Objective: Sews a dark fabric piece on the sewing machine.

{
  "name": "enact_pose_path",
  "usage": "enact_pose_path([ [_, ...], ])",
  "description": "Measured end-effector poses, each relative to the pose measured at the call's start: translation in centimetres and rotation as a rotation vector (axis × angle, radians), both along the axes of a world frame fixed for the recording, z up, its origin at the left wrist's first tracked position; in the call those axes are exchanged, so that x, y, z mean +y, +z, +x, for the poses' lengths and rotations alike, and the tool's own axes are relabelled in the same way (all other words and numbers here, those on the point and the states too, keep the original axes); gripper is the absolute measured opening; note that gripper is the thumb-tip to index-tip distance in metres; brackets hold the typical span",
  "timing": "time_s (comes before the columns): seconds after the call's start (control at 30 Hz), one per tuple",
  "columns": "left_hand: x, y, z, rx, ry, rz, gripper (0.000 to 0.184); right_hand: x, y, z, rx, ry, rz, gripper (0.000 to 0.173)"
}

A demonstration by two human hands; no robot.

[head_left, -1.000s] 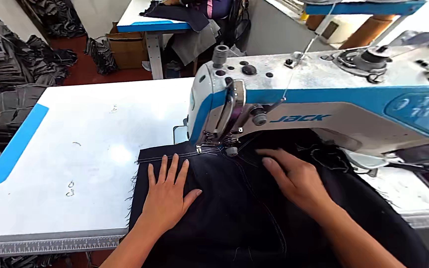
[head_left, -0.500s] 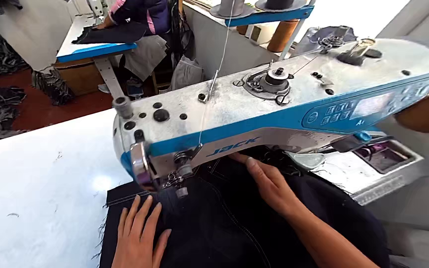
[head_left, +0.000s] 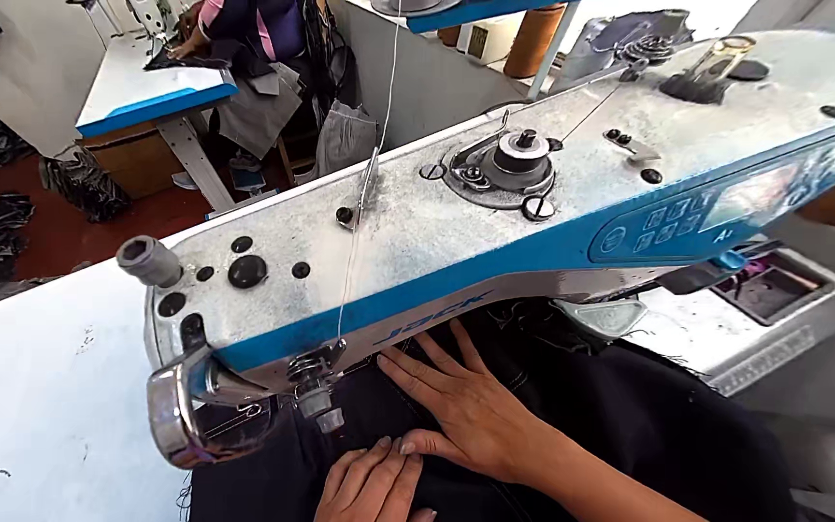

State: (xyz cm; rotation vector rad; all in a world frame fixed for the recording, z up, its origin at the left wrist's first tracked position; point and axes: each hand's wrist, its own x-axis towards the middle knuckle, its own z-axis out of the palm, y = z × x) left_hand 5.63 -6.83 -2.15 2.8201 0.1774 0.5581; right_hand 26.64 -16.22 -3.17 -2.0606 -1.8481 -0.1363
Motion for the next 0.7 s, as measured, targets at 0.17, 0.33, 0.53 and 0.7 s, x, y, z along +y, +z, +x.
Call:
enact_pose_path([
  [0.17,0.0,0.1,0.1,-0.005,-0.010,-0.003,0.035,0.3,1.3,-1.1,0.111,-0.030,-0.082,0.095],
  [0.33,0.8,0.6,-0.1,-0.016,-0.070,-0.183,0.028,0.3,0.0,-1.1,-0.011,-0.035,-0.084,0.097],
  [0.53,3.1,1.9,1.6,-0.090,0.121,-0.081,0.043,-0.7,3.6,0.5,0.578,0.069,-0.045,0.062],
  [0.7,1.6,0.1,3.4,0.183,0.116,0.154,0.105,-13.0,8.3,4.8,0.618,-0.084,0.465,0.027],
])
